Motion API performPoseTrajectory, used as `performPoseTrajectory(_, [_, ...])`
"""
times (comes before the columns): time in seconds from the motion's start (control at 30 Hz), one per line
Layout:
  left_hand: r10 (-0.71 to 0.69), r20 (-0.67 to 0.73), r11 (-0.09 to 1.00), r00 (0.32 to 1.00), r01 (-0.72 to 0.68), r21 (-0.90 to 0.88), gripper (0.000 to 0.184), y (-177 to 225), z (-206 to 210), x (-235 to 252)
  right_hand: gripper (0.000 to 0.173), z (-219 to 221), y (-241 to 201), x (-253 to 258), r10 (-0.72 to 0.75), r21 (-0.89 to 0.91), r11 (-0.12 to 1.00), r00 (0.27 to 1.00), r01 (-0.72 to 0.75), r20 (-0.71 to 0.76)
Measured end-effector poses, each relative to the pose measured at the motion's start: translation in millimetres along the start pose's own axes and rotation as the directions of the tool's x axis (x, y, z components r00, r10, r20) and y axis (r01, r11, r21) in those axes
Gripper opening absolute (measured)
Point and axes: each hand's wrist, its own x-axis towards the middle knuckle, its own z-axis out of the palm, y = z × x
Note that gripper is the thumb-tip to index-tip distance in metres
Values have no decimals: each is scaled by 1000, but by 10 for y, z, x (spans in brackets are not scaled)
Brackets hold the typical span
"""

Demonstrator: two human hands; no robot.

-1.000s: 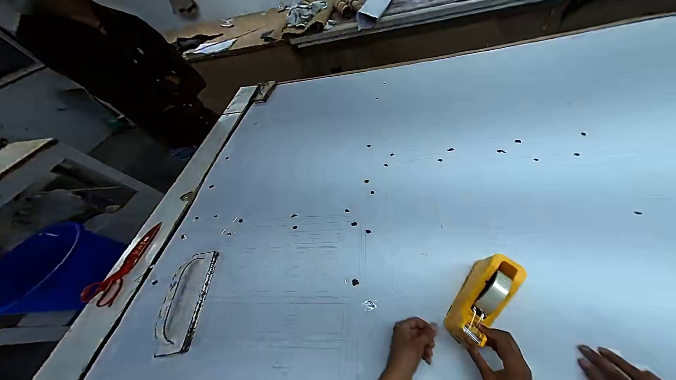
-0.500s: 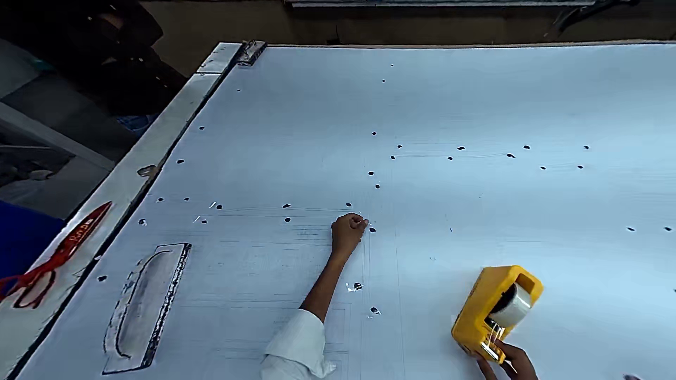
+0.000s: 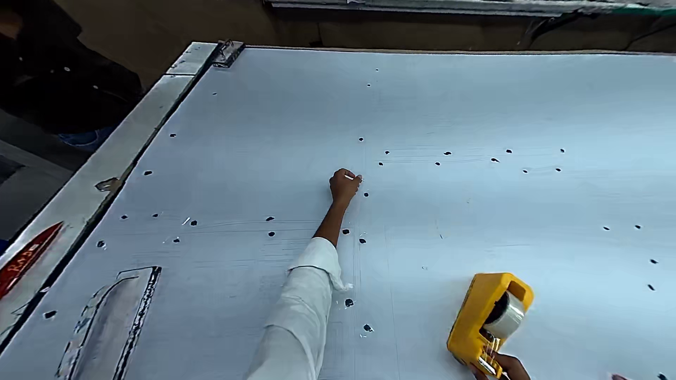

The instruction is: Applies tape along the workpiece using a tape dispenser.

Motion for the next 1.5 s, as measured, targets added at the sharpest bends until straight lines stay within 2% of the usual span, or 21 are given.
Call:
performPoseTrajectory(0.1, [-3,-4,998,1000,4,65,40,70,25,225,36,24,-57,16,-11,21,1000,1000,11,-8])
performPoseTrajectory(0.13, [-10,1,991,1000,10,133,41,75,33,267,34,1,-286,91,47,8,999,999,-47,25])
performPoseTrajectory(0.2, [-87,24,949,996,75,308,45,95,28,277,29,-54,-1215,428,287,-55,958,945,-282,154])
performPoseTrajectory(0.23, [-133,20,917,991,115,381,48,98,21,272,27,-50,-1525,541,316,-49,949,930,-313,187])
performPoseTrajectory(0.4, [-174,-33,828,984,165,536,66,103,-136,96,25,-68,-1811,608,237,17,969,948,-246,213])
performPoseTrajectory(0.5, [-19,51,882,999,-7,470,42,21,-129,-375,23,-137,-2110,689,281,23,955,927,-296,248])
performPoseTrajectory(0.57, [103,190,916,976,-168,364,36,8,39,-1028,24,-229,-2271,776,425,-70,902,852,-425,306])
performPoseTrajectory(0.6, [166,280,926,946,-247,286,34,-32,165,-1450,26,-271,-2195,801,512,-151,858,792,-491,332])
performPoseTrajectory(0.63, [210,385,935,899,-300,189,33,-92,308,-1901,27,-302,-1822,687,486,-181,874,808,-451,332])
performPoseTrajectory(0.67, [210,502,948,839,-301,105,33,-121,455,-2303,28,-231,-1058,377,177,-86,983,965,-163,194])
performPoseTrajectory(0.7, [194,604,962,773,-270,37,34,-138,597,-2656,31,-102,-369,183,-102,-25,994,994,103,30])
performPoseTrajectory(0.73, [181,669,973,721,-231,-14,37,-149,725,-2976,33,-42,7,92,-202,-5,979,978,202,-42])
performPoseTrajectory(0.77, [168,702,980,692,-191,-47,39,-159,841,-3251,33,-46,143,44,-199,1,980,978,200,-54])
performPoseTrajectory(0.83, [159,700,986,697,-148,-76,42,-194,1063,-3637,31,-134,154,26,-145,15,989,989,146,-18])
performPoseTrajectory(0.93, [105,588,994,802,-90,-55,34,-176,1297,-3927,30,-252,181,83,-166,17,986,985,165,39])
performPoseTrajectory(1.0, [82,444,993,892,-37,-109,24,-101,1337,-4094,32,-277,208,130,-186,9,983,979,186,78])
performPoseTrajectory(1.1, [54,295,988,954,-9,-153,18,53,1254,-4410,30,-295,174,144,-168,-5,986,978,170,124])
performPoseTrajectory(1.23, [20,265,1000,964,-18,-13,19,-119,1135,-4667,29,-296,165,152,-127,0,992,978,129,168])
performPoseTrajectory(1.33, [-32,276,995,961,56,-80,21,-275,1181,-4679,29,-277,212,159,-151,0,988,972,154,180])
performPoseTrajectory(1.43, [-161,345,920,925,266,-286,27,-347,1266,-4623,30,-276,265,185,-190,9,981,959,193,212])
performPoseTrajectory(1.5, [-306,458,750,835,507,-424,28,-391,1323,-4586,30,-289,307,209,-228,22,973,946,229,232])
